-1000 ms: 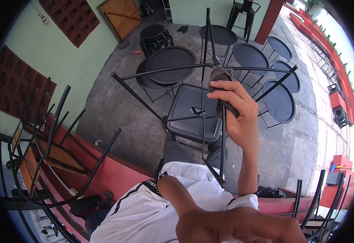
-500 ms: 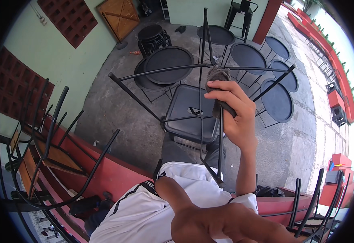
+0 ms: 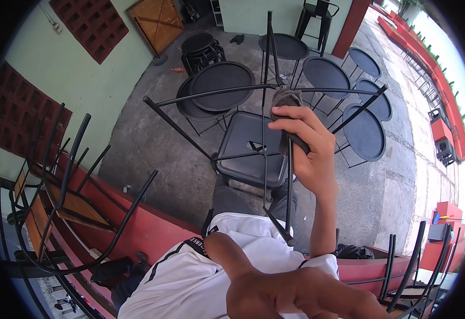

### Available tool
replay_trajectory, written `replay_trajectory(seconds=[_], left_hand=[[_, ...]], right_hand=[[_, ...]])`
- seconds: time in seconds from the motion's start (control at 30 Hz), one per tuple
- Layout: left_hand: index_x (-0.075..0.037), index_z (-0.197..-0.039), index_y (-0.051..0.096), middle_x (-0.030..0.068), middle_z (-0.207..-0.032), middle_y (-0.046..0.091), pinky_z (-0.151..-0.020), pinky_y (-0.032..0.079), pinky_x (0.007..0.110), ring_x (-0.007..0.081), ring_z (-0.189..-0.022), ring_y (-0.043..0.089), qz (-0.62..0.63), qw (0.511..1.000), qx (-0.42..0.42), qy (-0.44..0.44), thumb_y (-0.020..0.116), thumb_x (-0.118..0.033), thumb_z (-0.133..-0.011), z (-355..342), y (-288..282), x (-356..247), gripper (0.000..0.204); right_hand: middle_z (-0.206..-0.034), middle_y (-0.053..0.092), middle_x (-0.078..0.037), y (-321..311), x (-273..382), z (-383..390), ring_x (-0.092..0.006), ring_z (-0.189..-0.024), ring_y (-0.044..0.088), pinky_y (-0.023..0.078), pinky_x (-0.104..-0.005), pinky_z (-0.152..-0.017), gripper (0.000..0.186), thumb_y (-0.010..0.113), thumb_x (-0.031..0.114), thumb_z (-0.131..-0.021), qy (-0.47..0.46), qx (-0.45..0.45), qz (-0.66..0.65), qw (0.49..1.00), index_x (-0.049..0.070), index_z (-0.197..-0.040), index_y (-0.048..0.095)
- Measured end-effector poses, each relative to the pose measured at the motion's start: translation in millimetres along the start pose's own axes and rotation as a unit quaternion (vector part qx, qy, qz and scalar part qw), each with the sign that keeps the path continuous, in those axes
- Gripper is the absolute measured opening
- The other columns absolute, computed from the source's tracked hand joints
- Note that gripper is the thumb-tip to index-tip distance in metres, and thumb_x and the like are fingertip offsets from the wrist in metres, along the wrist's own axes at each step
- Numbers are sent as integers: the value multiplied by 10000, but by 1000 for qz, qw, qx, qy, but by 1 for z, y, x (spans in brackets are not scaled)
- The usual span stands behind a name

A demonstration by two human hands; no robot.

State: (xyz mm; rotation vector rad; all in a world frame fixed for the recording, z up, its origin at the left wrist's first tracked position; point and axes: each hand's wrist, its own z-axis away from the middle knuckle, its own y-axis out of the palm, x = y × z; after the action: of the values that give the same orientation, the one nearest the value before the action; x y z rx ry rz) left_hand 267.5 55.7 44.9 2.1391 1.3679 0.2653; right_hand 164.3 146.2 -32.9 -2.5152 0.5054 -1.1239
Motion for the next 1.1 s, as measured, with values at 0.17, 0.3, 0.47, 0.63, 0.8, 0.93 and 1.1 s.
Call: replay_trajectory(seconds=[0.17,0.3,0.47,0.63,0.8,0.93,1.1], left_hand=[[43,-1104,614,77,-866,688,-687,475,270,128,-704,645,3,1000,2,8,681,-28,-863,4,3,4,260],[45,-1109,614,77,-865,690,-693,476,272,128,-703,646,3,1000,2,17,681,-32,-865,2,0,3,265],[90,-1217,516,98,-965,718,-877,475,397,204,-947,626,43,973,-43,-224,755,-111,-771,5,2,-23,544],[56,-1082,600,86,-860,687,-658,490,258,138,-683,653,7,1000,-11,-22,662,-78,-895,-9,3,3,238],[45,-1064,578,89,-866,683,-617,491,244,139,-671,649,-30,999,24,24,663,-108,-903,-13,1,16,238],[40,-1060,570,87,-867,681,-612,489,241,137,-670,647,-11,999,13,38,666,-114,-902,-15,3,23,240],[33,-1055,559,84,-869,678,-606,487,238,136,-669,644,11,998,-2,54,669,-122,-902,-15,4,26,244]], right_hand=[[-1067,654,-119,1,0,0,-257,-992,638,462,-269,-857,358,480,-154,-665,-2,-2,3,1000,1,-924,674],[-1065,655,-117,1,0,0,-257,-987,641,462,-272,-860,361,476,-158,-664,-6,-2,-2,1000,-2,-922,673],[-1059,656,-117,1,-1,0,-255,-985,642,462,-274,-861,364,469,-165,-662,-4,-8,-4,1000,-6,-917,674],[-1080,641,-150,2,0,0,-248,-990,627,457,-280,-863,366,426,-159,-652,-4,-1,-3,1000,-37,-910,654],[-1073,643,-147,2,0,0,-253,-988,628,455,-284,-864,354,436,-155,-656,-8,0,-1,1000,-36,-908,654],[-1068,644,-147,1,1,0,-255,-988,628,455,-284,-863,347,441,-154,-660,-13,-4,2,1000,-35,-908,653],[-1070,642,-149,0,-1,0,-258,-990,629,454,-287,-865,338,446,-154,-668,-15,-3,4,1000,-36,-908,653]])
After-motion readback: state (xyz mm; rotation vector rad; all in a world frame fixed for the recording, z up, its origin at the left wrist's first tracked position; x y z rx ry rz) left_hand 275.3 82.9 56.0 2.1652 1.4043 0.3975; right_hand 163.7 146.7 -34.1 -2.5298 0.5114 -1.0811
